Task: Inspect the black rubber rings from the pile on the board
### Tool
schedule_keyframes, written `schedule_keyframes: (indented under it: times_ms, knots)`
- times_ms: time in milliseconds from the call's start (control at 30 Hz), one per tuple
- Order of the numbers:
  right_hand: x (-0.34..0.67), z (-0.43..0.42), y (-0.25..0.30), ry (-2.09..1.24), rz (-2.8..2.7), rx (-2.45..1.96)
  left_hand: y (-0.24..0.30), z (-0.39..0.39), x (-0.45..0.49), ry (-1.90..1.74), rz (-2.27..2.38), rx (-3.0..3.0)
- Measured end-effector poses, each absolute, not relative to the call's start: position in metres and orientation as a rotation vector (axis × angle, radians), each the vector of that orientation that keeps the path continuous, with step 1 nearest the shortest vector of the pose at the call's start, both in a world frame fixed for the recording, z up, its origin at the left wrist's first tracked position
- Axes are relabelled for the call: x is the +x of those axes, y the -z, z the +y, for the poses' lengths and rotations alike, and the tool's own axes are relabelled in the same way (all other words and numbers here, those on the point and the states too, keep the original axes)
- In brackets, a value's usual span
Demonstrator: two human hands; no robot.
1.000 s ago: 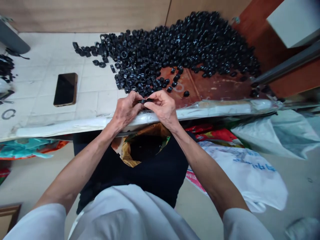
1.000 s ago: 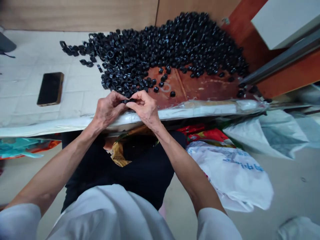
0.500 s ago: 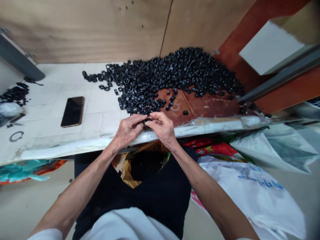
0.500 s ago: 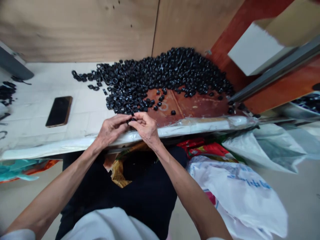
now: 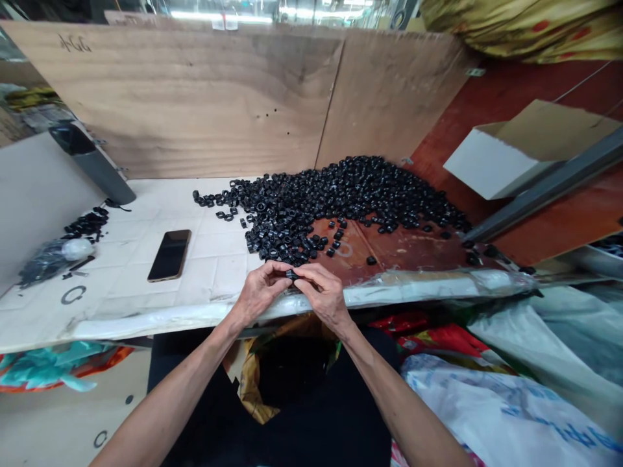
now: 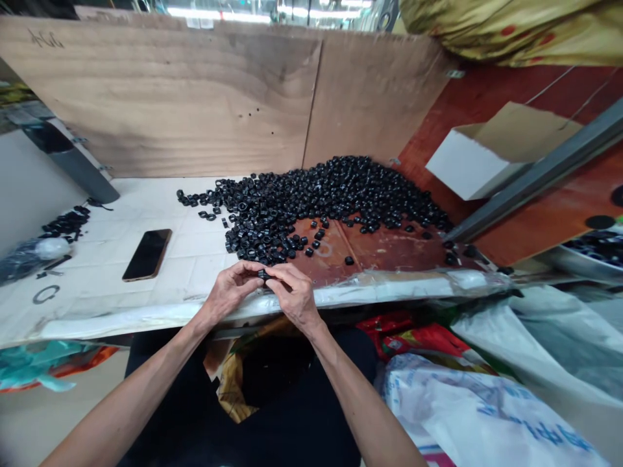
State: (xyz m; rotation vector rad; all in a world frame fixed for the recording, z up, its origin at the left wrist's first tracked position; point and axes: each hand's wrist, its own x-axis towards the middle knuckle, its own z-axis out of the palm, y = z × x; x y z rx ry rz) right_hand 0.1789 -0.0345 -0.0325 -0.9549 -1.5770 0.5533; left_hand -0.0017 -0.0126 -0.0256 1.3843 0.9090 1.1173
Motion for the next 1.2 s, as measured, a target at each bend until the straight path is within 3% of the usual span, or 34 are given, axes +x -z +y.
schedule_keyframes:
  times_ms: [300, 833, 1200]
  knots:
    - [0.179, -0.032, 0.046, -0.679, -1.489, -1.006, 0.022, -0.014, -0.004, -1.153, 0.913, 1.592]
    - [0.176, -0.034, 0.036, -0.410, -1.740, -1.120, 0.020, -0.018, -0.006, -1.119, 0.874, 1.718]
    - [0.175, -0.085, 0.028, -0.404, -1.696, -0.969, 0.023, -0.071, 0.004, -1.100, 0.847, 1.444]
